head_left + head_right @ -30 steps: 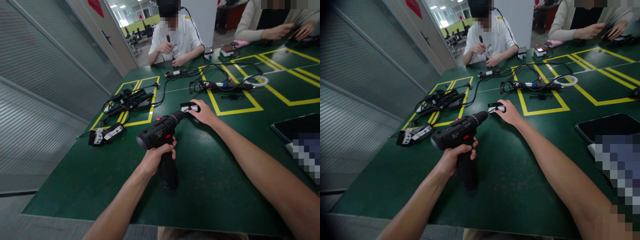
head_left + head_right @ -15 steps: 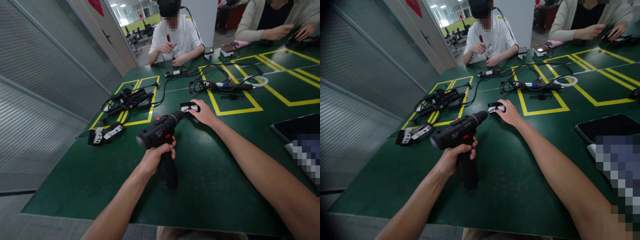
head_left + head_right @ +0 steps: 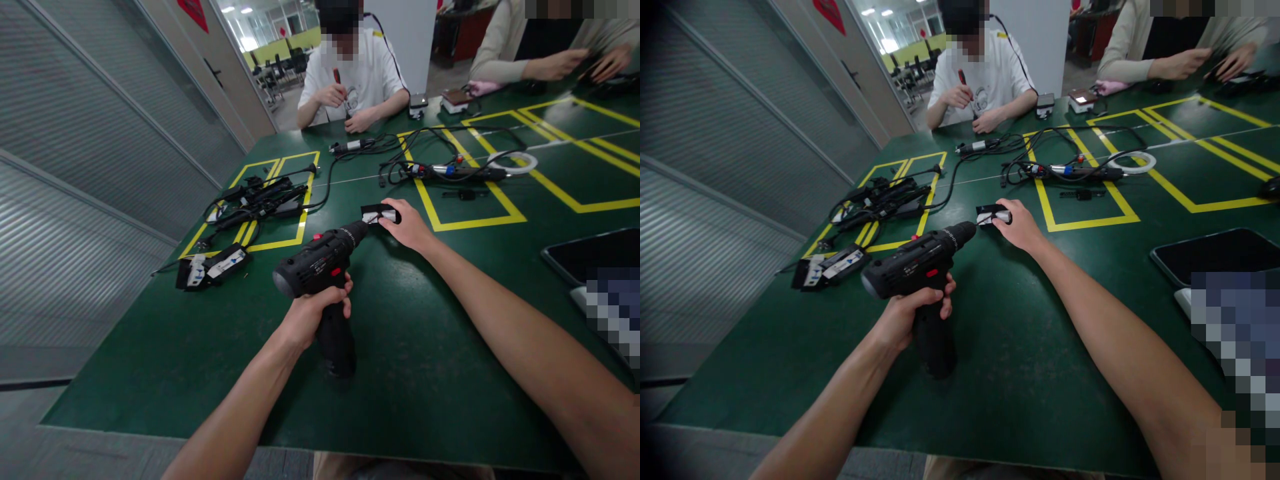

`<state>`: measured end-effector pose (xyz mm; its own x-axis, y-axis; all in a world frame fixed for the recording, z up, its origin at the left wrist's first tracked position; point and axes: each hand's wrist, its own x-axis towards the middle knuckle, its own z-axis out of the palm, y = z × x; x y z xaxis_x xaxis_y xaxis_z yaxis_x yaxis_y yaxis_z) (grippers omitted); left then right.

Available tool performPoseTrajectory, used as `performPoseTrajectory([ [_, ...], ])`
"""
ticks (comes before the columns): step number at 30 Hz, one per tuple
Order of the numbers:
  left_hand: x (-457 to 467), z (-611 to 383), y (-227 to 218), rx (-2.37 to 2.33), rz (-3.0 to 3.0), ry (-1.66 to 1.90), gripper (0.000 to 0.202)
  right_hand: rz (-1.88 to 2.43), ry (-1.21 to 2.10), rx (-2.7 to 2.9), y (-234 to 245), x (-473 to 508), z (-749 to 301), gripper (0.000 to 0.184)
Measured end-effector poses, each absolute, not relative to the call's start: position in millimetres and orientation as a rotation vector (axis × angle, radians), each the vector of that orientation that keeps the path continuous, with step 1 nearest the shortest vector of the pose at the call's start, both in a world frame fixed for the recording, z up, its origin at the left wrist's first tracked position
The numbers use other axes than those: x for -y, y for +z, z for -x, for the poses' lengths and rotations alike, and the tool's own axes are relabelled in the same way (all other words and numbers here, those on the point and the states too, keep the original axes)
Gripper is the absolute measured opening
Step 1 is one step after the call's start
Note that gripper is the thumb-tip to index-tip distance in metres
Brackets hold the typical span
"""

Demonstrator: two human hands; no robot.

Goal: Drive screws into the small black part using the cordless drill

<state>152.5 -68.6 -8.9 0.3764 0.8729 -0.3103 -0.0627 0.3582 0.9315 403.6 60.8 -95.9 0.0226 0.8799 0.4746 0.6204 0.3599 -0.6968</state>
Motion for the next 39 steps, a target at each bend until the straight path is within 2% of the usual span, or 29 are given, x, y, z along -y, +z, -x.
performPoseTrajectory([
  [18,68.7,-152.2,-10.2,-1.007,-1.022,0.753,0.026,1.350,0.364,1.684,-96.7,-61.4,-403.4,0.043],
  [39,69.3,-153.7,-8.1,-1.028,-1.013,0.767,0.028,1.332,0.422,1.741,-99.6,-63.7,-407.6,0.056],
])
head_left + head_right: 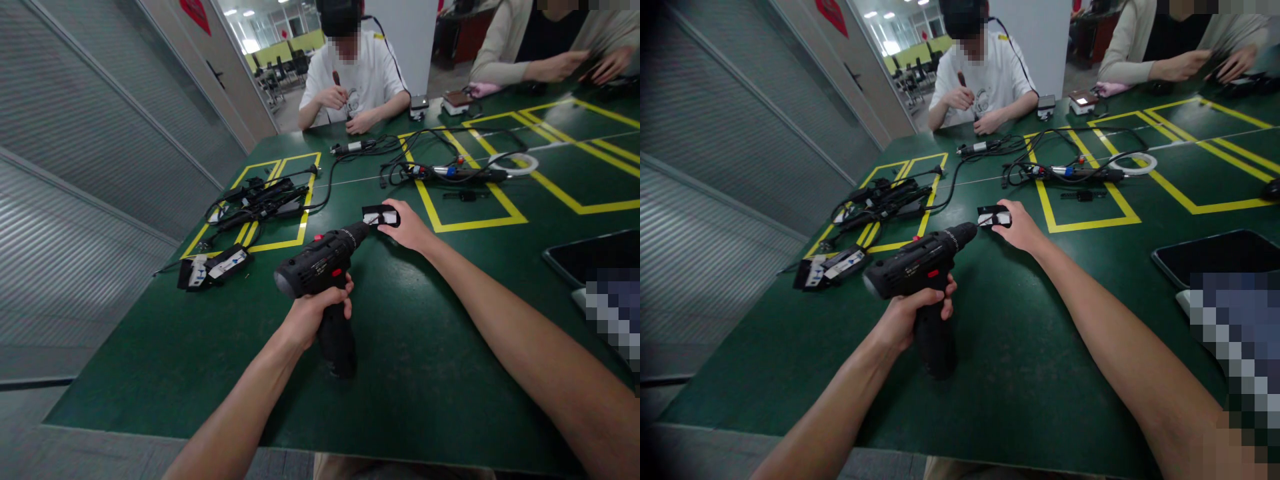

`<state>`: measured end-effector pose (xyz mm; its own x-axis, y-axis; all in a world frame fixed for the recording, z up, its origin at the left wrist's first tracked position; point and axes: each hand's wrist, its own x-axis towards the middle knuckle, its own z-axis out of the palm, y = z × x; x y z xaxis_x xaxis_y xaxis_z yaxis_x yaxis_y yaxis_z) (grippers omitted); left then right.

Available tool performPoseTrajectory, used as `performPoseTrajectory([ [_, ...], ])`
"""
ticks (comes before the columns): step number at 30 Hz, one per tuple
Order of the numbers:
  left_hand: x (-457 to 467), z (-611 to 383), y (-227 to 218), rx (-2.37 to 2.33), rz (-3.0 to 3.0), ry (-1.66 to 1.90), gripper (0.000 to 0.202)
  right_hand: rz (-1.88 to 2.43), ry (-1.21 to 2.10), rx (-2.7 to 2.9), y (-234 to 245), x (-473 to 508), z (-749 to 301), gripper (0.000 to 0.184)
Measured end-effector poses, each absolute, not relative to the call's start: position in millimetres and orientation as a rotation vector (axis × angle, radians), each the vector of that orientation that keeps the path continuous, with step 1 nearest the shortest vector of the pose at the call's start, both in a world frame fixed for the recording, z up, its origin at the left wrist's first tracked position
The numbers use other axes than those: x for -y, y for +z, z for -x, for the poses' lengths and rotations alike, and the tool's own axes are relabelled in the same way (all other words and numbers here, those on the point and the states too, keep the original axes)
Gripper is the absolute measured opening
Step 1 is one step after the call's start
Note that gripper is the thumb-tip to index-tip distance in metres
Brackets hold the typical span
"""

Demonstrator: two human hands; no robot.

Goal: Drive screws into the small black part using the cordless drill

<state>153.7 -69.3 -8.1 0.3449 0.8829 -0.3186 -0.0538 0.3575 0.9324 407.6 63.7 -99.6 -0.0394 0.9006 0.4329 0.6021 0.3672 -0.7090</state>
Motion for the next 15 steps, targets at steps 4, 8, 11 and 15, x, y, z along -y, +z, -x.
performPoseTrajectory([
  [4,68.4,-153.7,-8.0,-1.031,-1.008,0.755,0.030,1.335,0.427,1.753,-100.8,-64.0,-407.8,0.059],
  [8,67.7,-153.0,-8.4,-1.035,-1.001,0.751,0.031,1.339,0.429,1.758,-102.1,-64.2,-407.9,0.061],
  [11,67.8,-152.5,-8.8,-1.019,-1.007,0.749,0.030,1.337,0.429,1.757,-102.0,-63.5,-407.5,0.060],
  [15,68.5,-152.9,-9.0,-1.007,-1.019,0.753,0.028,1.337,0.423,1.749,-100.5,-62.4,-406.4,0.053],
])
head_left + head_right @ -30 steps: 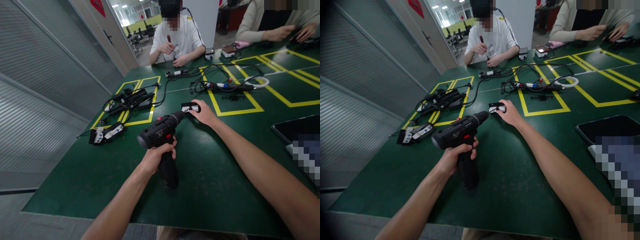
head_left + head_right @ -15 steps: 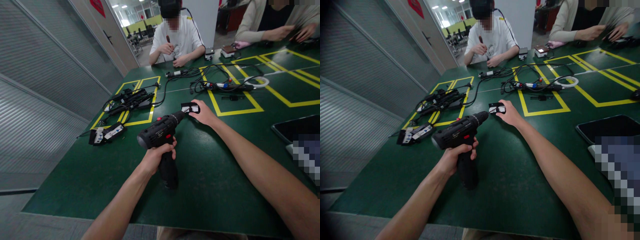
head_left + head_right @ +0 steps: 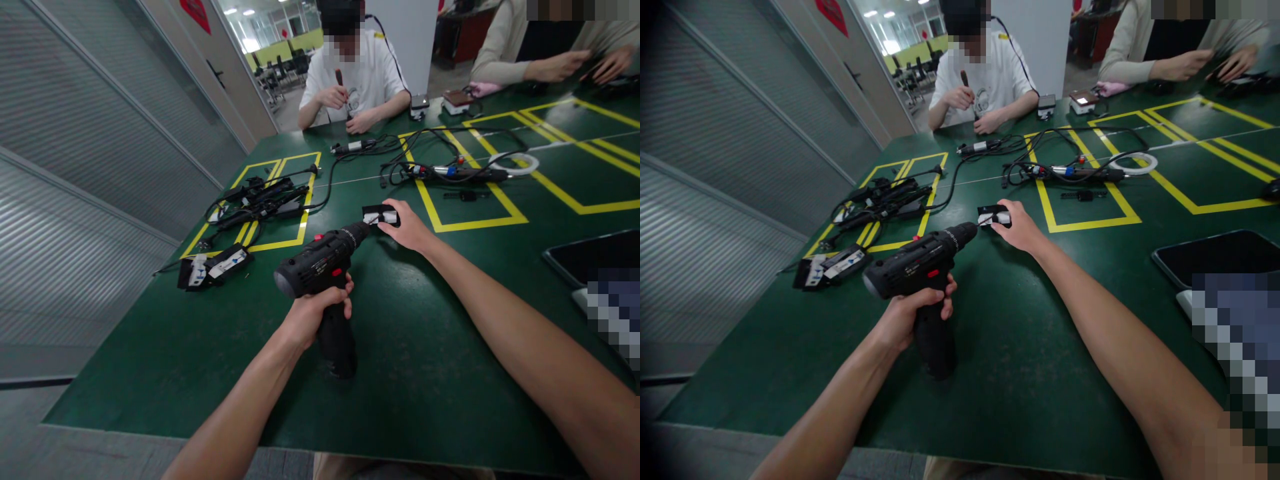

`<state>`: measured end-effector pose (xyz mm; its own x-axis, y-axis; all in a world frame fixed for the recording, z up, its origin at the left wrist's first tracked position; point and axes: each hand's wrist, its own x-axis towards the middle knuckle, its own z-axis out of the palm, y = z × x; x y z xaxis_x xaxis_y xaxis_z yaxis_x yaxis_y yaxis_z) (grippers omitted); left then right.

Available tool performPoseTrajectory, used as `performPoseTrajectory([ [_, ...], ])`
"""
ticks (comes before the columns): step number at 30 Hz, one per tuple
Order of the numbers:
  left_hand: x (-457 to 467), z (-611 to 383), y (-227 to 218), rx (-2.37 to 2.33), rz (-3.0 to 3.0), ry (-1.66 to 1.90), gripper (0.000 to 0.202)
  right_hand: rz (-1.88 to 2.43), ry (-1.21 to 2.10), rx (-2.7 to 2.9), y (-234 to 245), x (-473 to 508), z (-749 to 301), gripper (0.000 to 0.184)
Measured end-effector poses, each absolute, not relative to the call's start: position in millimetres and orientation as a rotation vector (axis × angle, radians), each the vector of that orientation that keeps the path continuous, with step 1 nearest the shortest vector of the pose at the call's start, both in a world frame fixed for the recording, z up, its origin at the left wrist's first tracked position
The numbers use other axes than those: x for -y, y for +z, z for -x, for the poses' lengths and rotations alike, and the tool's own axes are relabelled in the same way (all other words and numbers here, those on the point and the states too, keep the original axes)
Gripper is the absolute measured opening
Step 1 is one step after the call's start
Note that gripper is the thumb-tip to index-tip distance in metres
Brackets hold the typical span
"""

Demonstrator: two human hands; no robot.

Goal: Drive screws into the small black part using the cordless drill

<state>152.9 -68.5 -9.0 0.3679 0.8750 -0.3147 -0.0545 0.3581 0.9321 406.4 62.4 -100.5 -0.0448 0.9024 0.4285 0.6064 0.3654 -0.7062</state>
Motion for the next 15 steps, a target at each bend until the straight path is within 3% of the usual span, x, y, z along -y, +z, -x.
performPoseTrajectory([
  [15,68.1,-151.6,-10.6,-0.998,-1.045,0.752,0.026,1.304,0.381,1.740,-101.7,-64.5,-406.6,0.047],
])
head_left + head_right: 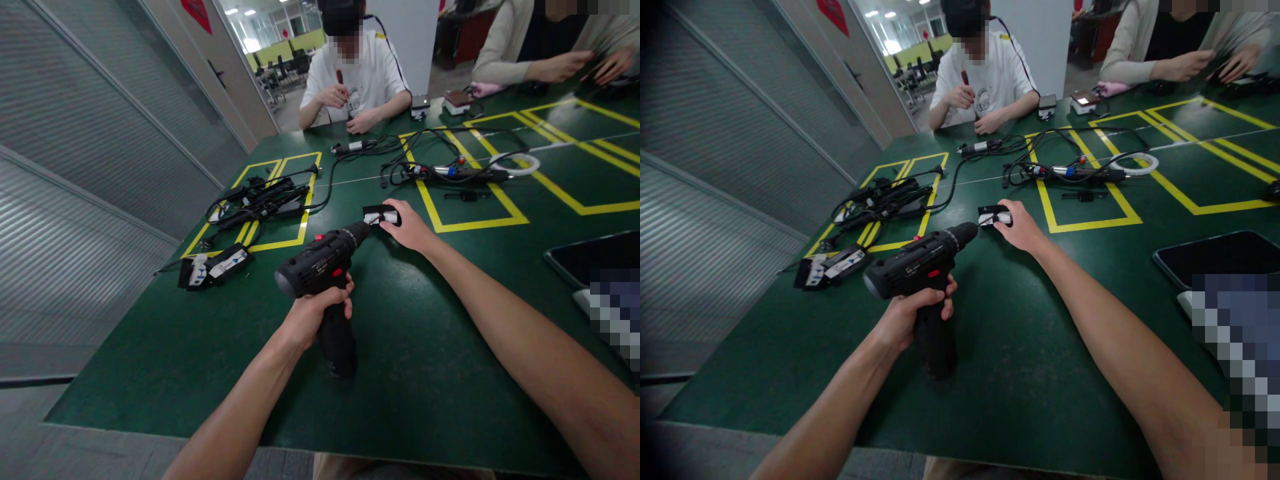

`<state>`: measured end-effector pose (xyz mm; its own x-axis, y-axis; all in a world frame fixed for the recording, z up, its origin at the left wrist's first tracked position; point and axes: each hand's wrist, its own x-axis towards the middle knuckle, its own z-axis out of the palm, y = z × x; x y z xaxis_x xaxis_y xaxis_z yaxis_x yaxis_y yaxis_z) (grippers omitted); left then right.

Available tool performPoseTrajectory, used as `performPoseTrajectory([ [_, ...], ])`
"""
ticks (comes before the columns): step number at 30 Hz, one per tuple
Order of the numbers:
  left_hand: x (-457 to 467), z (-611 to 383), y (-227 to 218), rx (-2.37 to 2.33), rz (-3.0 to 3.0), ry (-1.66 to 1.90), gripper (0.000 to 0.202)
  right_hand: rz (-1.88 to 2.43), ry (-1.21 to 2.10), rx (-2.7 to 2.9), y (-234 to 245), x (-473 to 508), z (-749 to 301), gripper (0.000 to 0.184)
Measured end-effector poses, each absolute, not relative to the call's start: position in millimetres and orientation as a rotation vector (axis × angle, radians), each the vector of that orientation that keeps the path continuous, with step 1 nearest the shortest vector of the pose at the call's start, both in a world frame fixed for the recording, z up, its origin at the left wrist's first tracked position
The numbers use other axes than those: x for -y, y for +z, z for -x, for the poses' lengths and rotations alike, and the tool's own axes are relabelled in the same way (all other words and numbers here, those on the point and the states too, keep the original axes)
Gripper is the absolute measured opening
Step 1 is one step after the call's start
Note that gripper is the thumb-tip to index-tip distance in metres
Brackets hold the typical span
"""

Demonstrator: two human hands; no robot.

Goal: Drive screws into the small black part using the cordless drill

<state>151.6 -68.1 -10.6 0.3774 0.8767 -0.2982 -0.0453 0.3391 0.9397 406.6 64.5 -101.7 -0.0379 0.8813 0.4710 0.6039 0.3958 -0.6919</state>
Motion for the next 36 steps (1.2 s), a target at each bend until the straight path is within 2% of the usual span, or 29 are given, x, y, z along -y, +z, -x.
performPoseTrajectory([
  [36,68.2,-151.8,-10.6,-1.005,-1.038,0.750,0.026,1.323,0.389,1.716,-101.0,-65.9,-406.0,0.042],
])
